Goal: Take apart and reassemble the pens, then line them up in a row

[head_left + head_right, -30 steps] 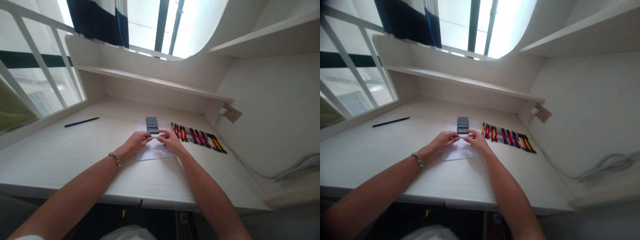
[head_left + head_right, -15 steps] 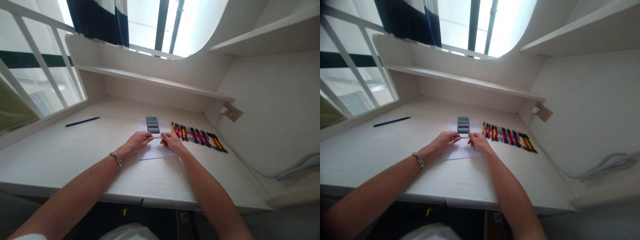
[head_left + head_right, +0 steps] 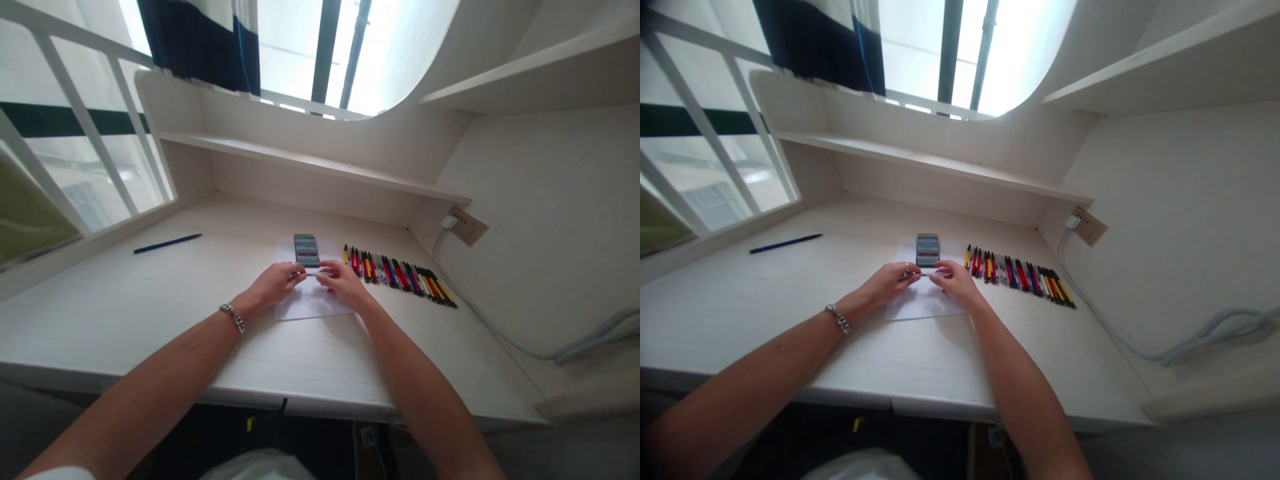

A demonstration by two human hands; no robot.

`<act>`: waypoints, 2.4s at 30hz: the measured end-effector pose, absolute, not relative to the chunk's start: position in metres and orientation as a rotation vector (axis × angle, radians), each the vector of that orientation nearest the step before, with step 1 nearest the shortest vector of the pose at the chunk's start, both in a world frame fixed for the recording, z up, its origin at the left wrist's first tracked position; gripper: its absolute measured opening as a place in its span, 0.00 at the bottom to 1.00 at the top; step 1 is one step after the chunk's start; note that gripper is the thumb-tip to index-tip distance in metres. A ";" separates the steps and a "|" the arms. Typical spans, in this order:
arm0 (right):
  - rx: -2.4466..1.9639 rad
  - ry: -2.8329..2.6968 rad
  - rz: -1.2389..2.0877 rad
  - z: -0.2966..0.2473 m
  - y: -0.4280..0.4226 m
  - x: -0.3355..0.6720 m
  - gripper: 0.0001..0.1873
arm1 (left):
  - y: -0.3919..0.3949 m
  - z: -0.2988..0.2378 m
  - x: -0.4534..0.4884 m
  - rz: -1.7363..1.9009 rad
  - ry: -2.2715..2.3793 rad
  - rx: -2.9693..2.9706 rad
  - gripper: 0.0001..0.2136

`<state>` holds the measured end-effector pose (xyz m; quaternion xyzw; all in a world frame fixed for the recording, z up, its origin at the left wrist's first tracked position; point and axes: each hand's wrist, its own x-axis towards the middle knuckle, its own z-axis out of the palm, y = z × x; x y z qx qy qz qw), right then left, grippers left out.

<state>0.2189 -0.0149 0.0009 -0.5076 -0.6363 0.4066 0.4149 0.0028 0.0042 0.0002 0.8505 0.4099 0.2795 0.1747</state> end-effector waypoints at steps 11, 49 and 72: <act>-1.333 -1.723 0.781 0.009 -0.018 0.220 0.11 | 0.002 0.000 0.005 0.709 1.143 2.491 0.22; -1.614 -1.989 0.230 -0.015 -0.001 0.219 0.11 | 0.025 -0.010 -0.016 0.698 1.267 2.347 0.17; -1.643 -2.011 0.268 -0.012 -0.007 0.223 0.09 | 0.024 -0.007 -0.017 0.654 1.344 2.336 0.18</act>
